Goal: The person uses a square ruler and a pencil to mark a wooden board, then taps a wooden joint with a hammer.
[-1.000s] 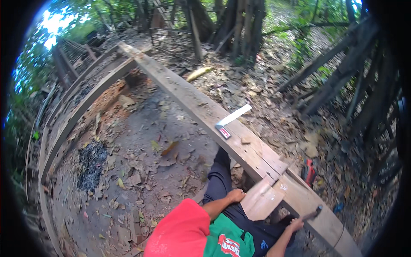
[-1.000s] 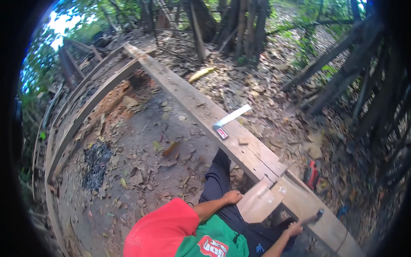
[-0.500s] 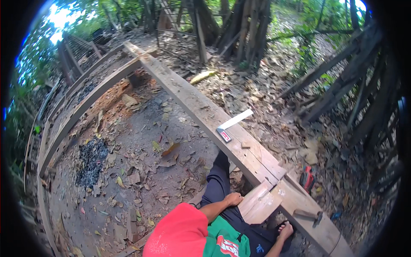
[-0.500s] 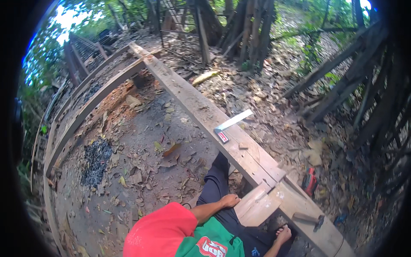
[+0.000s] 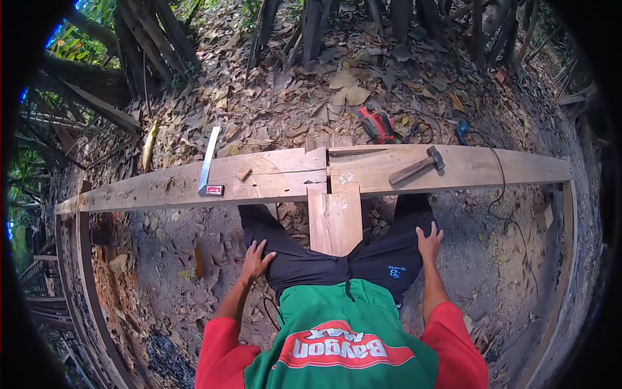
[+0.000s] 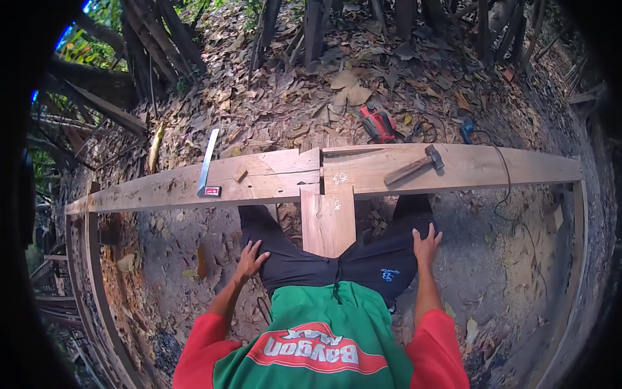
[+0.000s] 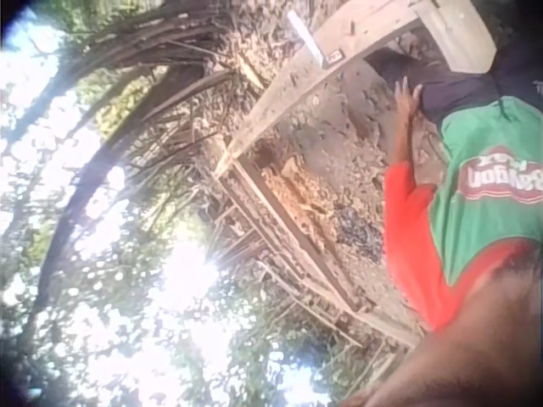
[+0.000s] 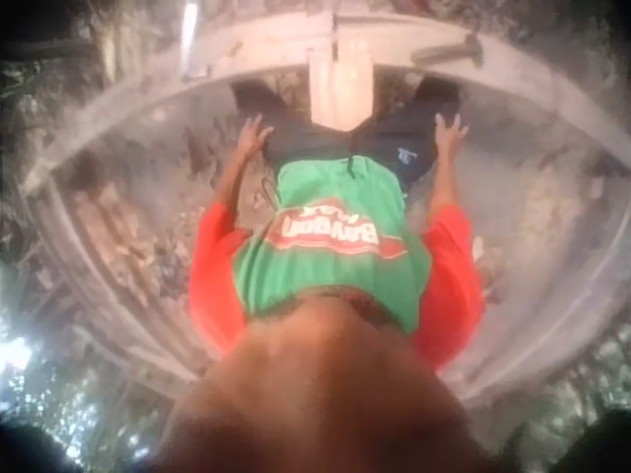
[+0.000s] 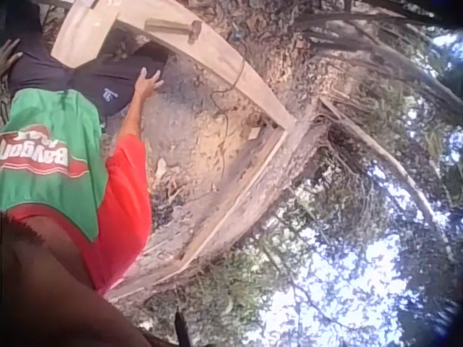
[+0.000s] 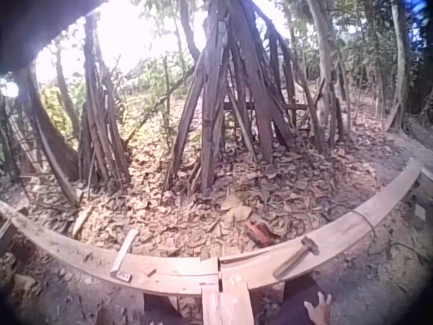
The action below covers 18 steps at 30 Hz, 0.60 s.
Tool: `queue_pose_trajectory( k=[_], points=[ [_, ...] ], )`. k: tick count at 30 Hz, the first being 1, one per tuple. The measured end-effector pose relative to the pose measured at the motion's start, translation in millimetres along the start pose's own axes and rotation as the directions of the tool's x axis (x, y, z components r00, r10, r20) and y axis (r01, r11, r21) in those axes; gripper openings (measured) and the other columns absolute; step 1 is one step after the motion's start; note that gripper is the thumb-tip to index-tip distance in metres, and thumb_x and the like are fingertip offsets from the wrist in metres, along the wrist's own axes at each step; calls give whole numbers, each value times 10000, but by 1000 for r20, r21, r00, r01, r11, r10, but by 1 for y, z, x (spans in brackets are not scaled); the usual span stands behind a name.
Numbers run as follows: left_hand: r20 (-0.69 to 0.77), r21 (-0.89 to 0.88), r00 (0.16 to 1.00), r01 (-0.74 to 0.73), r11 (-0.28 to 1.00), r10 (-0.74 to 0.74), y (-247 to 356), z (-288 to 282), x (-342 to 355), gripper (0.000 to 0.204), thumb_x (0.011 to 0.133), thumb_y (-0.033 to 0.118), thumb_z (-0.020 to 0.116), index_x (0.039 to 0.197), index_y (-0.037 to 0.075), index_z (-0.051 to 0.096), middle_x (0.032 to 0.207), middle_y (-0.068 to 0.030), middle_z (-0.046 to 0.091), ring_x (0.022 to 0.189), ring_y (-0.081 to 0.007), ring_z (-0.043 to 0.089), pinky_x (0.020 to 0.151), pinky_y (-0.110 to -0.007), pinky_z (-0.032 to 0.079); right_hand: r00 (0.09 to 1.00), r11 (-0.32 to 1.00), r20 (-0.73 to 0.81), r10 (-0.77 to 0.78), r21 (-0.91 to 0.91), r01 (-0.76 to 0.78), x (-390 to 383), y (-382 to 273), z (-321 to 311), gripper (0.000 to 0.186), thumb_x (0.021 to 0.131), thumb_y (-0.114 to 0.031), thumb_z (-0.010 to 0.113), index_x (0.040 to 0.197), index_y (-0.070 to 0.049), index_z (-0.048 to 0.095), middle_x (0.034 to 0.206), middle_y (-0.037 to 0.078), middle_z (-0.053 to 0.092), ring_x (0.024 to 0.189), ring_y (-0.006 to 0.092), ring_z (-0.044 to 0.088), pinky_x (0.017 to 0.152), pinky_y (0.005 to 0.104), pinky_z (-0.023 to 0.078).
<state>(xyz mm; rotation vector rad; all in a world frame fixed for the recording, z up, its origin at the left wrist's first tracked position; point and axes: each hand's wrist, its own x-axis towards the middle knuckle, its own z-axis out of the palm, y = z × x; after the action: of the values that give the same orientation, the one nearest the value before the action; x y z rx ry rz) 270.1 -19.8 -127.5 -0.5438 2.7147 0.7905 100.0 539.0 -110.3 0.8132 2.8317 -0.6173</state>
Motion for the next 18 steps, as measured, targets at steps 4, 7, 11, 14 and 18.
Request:
queue_pose_trajectory(
  k=[4, 7, 11, 14, 18],
  points=[
    [408, -472, 879, 434, 767, -247, 6, 3, -44, 927, 908, 720, 531, 1400, -65, 529, 1500, -227, 478, 1428, -348, 398, 1169, -425, 323, 973, 960, -78, 218, 196, -199, -6, 0, 17, 1063, 811, -563, 742, 1582, -64, 207, 1558, 362, 244, 1453, 487, 284, 1162, 513, 328],
    [759, -319, 615, 638, 701, -215, 49, -36, -82, 1023, 891, 801, 454, 1421, -72, 503, 1507, -213, 473, 1436, -320, 388, 1191, -404, 286, 950, 905, 16, 313, 298, -303, -8, 1, 15, 1189, 768, -613, 758, 1577, 2, 140, 1562, 343, 273, 1443, 475, 315, 1160, 499, 335],
    [863, -107, 464, 559, 822, -202, 71, -52, -90, 1056, 882, 844, 383, 1432, -49, 502, 1518, -214, 457, 1440, -322, 385, 1209, -397, 249, 932, 875, 102, 349, 321, -363, -15, 3, 17, 1244, 729, -641, 772, 1577, 11, 137, 1552, 328, 317, 1412, 465, 379, 1154, 492, 343],
    [927, -54, 347, 499, 865, -142, 62, -47, -59, 1031, 880, 832, 422, 1485, -2, 454, 1547, -222, 411, 1443, -322, 379, 1216, -384, 234, 935, 880, 72, 348, 320, -352, -8, -2, 16, 1249, 714, -645, 777, 1578, 4, 151, 1535, 315, 361, 1390, 464, 415, 1143, 494, 353],
    [970, 146, 129, 368, 918, -206, 15, -23, -17, 1147, 799, 890, 458, 1546, 29, 335, 1455, -194, 526, 1396, -299, 449, 1203, -405, 274, 936, 882, 20, 352, 326, -339, -2, 2, 21, 1212, 718, -620, 777, 1579, -14, 178, 1507, 304, 415, 1376, 457, 440, 1128, 491, 365]
  ],
)
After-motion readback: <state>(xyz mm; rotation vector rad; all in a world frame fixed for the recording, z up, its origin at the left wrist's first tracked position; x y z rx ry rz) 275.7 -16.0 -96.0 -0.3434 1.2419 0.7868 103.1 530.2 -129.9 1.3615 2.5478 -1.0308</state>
